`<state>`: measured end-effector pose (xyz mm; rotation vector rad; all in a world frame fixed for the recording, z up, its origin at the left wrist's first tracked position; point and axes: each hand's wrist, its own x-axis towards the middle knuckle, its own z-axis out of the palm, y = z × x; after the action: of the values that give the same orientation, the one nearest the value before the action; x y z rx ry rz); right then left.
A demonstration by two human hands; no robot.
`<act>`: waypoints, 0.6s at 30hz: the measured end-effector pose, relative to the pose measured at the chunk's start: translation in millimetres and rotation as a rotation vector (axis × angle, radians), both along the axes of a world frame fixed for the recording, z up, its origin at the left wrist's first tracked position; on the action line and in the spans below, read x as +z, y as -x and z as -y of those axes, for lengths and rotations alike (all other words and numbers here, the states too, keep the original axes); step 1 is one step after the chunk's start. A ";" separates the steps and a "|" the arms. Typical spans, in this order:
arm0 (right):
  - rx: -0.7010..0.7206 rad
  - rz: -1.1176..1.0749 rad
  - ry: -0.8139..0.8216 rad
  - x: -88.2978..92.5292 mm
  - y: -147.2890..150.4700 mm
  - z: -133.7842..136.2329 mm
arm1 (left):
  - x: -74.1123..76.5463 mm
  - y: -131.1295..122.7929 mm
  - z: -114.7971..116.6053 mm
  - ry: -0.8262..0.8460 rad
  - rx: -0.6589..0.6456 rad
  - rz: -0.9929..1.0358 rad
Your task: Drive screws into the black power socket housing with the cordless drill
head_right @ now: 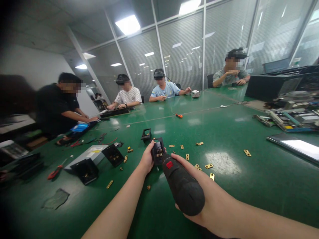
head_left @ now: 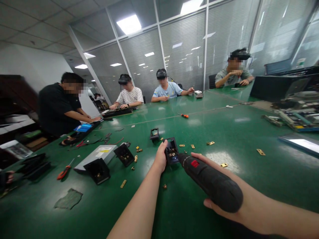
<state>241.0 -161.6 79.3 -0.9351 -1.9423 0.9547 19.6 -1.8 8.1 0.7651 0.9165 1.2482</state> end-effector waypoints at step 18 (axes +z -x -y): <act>-0.014 -0.034 0.048 -5.4 -5.3 -1.9 | 5.0 -1.2 2.1 0.030 -0.022 -0.061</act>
<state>246.3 -159.7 73.9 -0.9524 -1.8896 1.0065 20.8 -3.9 13.1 0.7912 0.9715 1.1954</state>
